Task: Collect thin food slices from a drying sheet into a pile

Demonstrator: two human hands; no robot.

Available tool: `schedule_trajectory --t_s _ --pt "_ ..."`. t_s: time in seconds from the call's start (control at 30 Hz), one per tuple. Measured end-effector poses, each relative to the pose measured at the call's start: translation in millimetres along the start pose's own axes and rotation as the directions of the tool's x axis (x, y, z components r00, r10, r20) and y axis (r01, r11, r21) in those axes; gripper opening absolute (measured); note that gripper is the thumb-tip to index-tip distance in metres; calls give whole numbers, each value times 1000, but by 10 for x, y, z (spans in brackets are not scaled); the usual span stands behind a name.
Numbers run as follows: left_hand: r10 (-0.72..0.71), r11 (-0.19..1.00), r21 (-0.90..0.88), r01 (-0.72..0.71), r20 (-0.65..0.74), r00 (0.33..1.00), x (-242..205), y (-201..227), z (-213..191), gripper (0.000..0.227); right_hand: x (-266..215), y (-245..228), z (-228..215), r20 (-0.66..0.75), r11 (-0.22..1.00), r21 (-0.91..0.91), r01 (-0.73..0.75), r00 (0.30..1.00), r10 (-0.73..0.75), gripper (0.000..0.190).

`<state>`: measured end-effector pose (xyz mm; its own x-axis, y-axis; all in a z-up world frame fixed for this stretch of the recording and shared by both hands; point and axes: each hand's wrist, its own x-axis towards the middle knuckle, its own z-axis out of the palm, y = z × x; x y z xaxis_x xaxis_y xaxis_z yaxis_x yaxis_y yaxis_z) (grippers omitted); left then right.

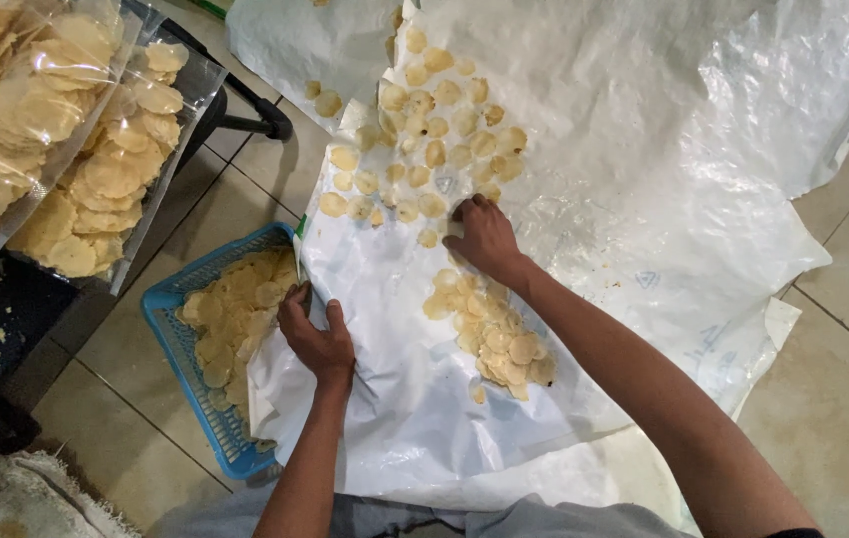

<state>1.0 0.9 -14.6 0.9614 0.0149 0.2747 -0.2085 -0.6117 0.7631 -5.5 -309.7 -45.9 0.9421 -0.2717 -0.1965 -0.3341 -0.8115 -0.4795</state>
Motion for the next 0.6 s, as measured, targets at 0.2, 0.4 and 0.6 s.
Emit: schedule_trajectory --t_s 0.2,0.4,0.6 --pt "-24 1000 6 24 28 999 -27 -45 -29 40 60 128 215 0 998 67 -15 1000 15 44" --pt "-21 1000 22 20 29 999 -19 -68 -4 41 24 82 193 -4 997 69 -27 1000 27 41" --pt "-31 999 22 31 25 999 -12 -10 -12 40 -50 67 229 75 985 171 39 996 -52 26"
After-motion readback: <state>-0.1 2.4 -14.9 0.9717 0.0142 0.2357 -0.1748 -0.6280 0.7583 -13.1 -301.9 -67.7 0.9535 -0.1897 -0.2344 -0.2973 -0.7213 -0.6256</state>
